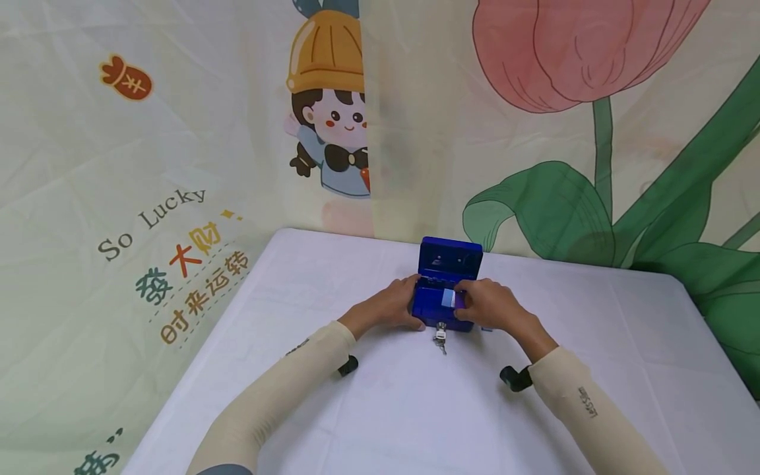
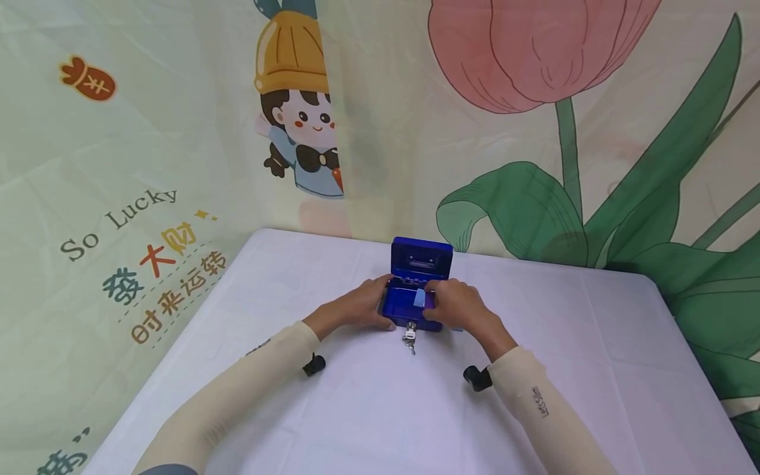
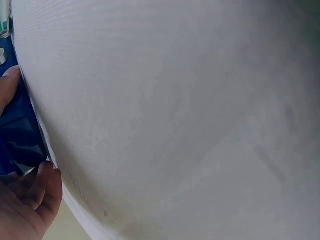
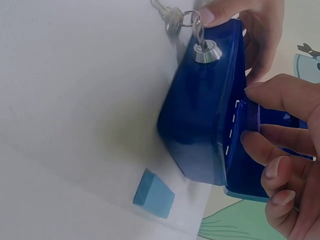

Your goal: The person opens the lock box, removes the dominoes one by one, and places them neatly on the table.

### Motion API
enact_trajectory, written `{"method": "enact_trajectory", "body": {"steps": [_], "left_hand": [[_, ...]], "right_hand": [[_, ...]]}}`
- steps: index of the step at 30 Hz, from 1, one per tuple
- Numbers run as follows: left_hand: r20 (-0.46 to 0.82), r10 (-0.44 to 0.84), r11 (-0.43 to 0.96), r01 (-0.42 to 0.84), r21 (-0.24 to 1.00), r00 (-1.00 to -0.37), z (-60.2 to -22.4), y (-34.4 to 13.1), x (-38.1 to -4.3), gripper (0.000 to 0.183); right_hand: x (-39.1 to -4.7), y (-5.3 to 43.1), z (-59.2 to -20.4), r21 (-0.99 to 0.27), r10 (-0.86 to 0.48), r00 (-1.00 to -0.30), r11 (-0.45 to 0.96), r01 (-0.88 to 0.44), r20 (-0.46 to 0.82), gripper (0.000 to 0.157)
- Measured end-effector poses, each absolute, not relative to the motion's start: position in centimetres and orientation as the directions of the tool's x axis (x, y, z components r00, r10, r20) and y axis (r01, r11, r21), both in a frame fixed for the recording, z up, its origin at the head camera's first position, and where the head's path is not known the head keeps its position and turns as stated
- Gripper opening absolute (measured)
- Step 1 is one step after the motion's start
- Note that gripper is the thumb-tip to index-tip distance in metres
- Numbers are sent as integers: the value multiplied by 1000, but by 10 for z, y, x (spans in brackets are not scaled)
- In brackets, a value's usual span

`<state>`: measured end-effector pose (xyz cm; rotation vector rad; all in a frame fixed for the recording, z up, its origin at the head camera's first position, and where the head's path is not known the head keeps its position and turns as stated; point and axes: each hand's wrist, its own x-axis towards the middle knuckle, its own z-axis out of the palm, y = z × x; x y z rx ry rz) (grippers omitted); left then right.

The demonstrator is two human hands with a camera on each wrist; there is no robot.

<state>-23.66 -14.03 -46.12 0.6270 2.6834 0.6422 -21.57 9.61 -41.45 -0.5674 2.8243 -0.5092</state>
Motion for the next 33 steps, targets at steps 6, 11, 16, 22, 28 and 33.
{"method": "enact_trajectory", "body": {"steps": [6,11,16,22,28,33], "left_hand": [[-179,486,800,353,485,-855,-461,-139,-237,115],[-182,481,803,348,485,-858,-460,-139,-237,116],[-173,484,801,355,483,-858,-461,-138,-237,116],[-180,473,809,344,477,-862,-463,-138,-238,116],[-184,472,811,343,474,-862,-465,-139,-238,116],[-172,475,808,350,473,-863,-465,-138,-239,116]], "right_hand": [[-215,102,-410,-360,-379,-913,881,-307,-150,53],[-216,112,-408,-357,-371,-916,885,-299,-152,52],[-216,121,-408,-361,-363,-918,887,-288,-161,54],[-216,128,-410,-359,-356,-921,889,-283,-156,55],[-215,137,-409,-357,-366,-918,887,-293,-154,52],[-215,145,-409,-360,-363,-919,887,-289,-157,49]]}}
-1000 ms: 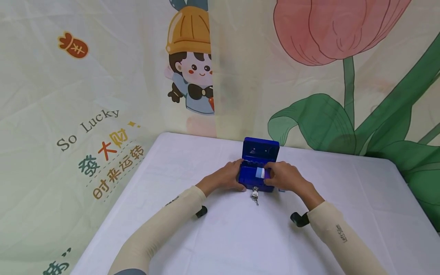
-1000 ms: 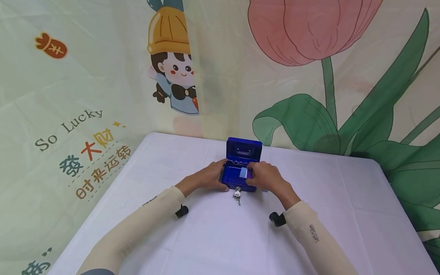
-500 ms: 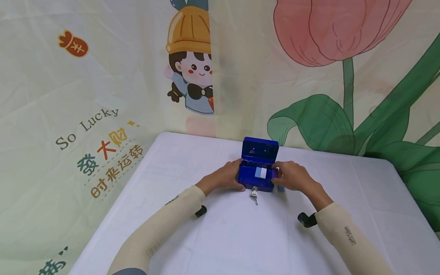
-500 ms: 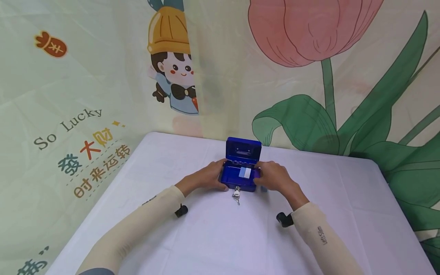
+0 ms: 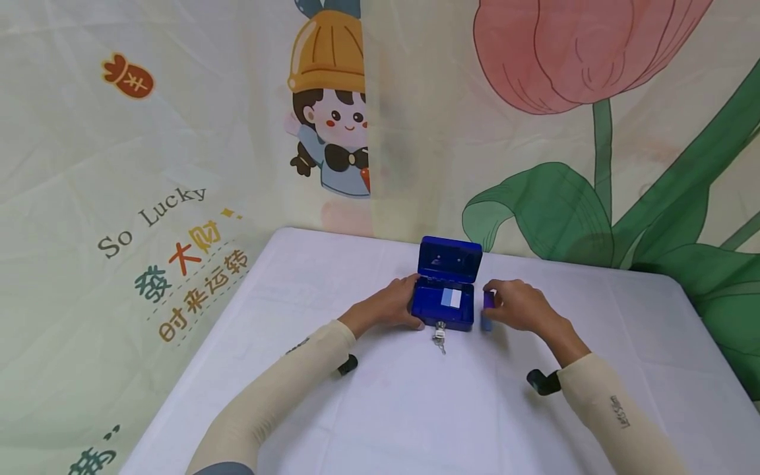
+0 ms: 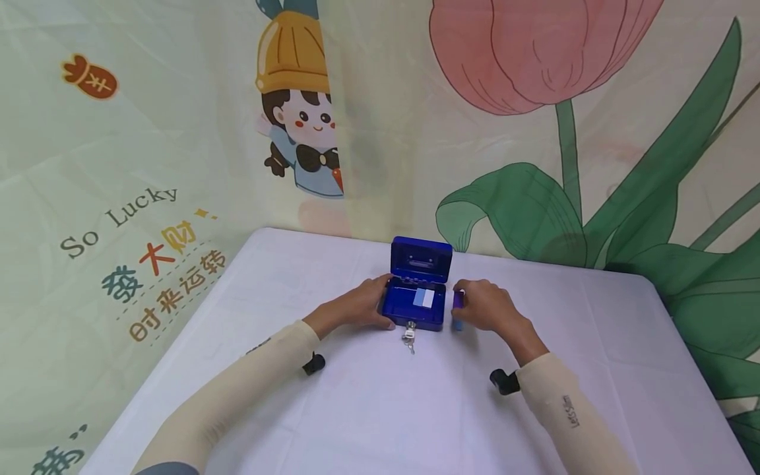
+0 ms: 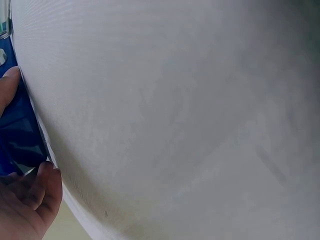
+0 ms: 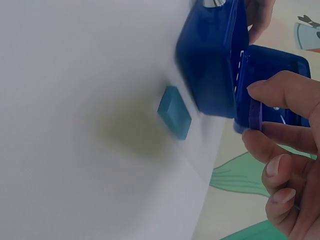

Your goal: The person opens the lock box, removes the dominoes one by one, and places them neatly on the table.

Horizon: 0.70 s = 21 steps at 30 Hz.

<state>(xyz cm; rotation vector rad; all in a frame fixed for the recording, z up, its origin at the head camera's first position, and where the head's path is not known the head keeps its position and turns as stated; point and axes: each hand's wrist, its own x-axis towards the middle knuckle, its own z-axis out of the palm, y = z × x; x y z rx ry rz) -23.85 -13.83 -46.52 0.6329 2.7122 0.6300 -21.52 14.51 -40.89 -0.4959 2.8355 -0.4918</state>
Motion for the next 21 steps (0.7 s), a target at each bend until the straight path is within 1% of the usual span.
{"method": "enact_trajectory", "body": {"steps": [10,16,21], "left_hand": [[-188,460,818,332,469,-868,-466,-138,-240,117],[-192,457,824,332,459,-868,-466,-138,-240,117],[-198,456,825,328,460,-868,-464,-138,-238,117]], "right_hand": [[-213,161,-417,-375,-343,-921,891,-256,-186,48],[-214,170,-425,-368,-349,-919,891,-265,-183,47],[-214,173,-431,-373,-344,-914,894,-248,-217,48]]}}
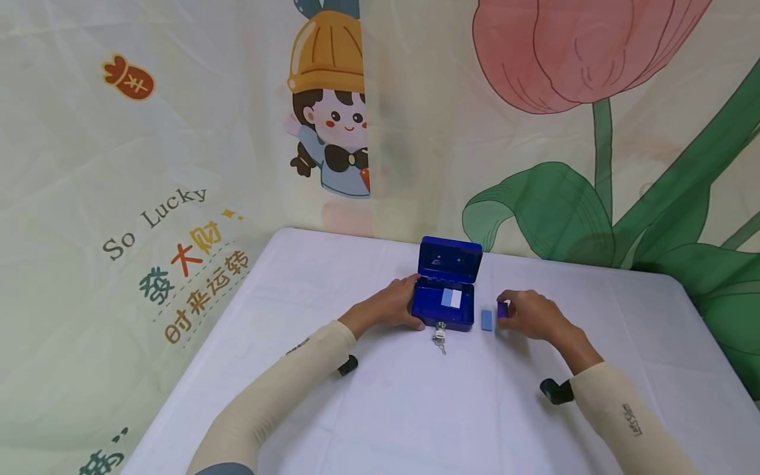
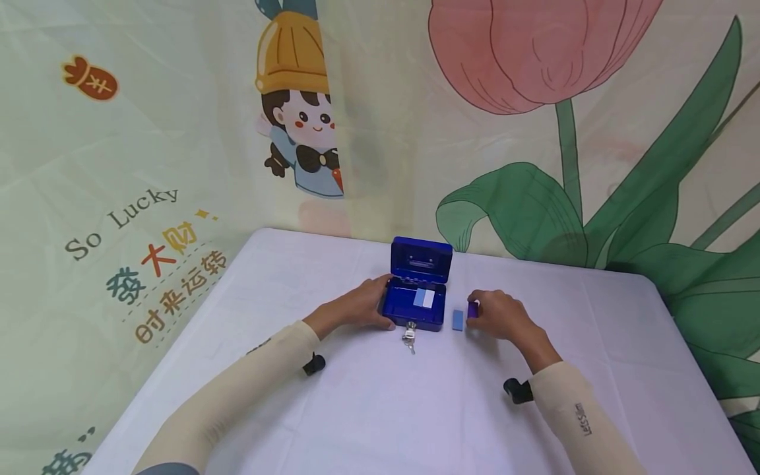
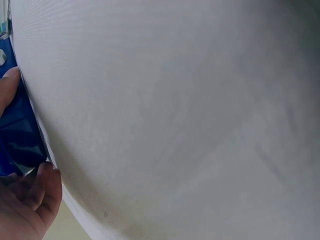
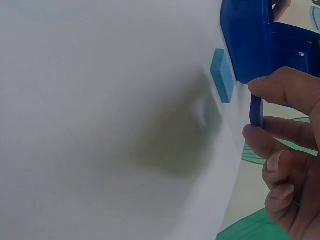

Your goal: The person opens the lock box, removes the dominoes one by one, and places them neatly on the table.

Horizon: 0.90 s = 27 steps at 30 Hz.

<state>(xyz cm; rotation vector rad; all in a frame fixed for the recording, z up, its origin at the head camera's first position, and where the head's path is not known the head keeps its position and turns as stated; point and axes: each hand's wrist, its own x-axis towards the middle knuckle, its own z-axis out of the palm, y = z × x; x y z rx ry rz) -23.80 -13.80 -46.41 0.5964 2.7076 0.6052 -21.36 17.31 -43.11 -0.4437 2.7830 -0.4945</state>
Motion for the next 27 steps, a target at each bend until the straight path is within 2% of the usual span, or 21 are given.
{"method": "enact_trajectory", "body": {"steps": [27], "left_hand": [[-195,488,816,365,448,-851,-460,-145,-224,117]], "right_hand": [[-190,169,-451,-389,-316,-905,901,-193,-283,47]]}}
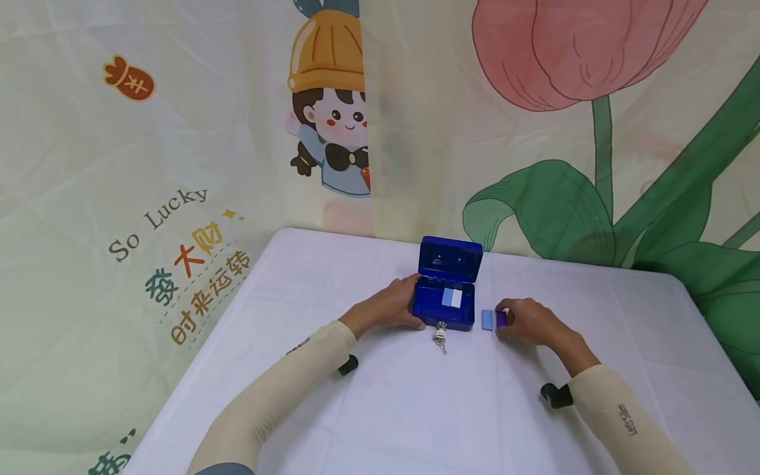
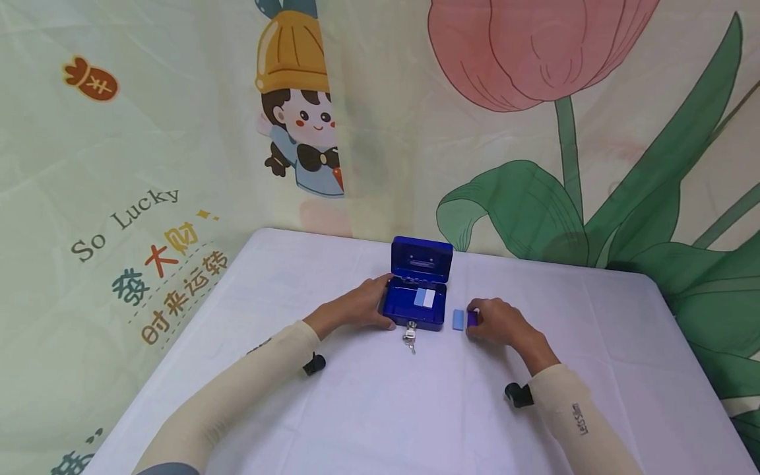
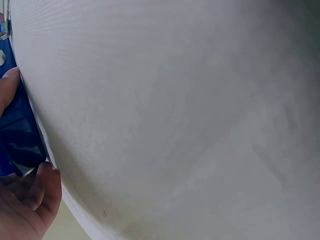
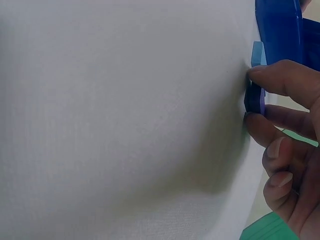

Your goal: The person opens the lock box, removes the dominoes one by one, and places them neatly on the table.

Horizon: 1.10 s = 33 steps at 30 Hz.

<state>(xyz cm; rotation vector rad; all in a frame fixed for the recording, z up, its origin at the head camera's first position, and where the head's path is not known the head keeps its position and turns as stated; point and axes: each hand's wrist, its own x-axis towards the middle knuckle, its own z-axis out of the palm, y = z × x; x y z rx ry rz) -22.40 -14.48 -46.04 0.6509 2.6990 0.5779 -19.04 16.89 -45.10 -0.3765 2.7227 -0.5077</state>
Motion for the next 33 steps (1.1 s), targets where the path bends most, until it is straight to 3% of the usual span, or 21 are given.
{"method": "enact_trajectory", "body": {"steps": [33], "left_hand": [[-187,508,795,373,479,-841,-459,-146,-225,118]], "right_hand": [[-194,170,-451,-396,-315,-891,902,-173,-328,50]]}}
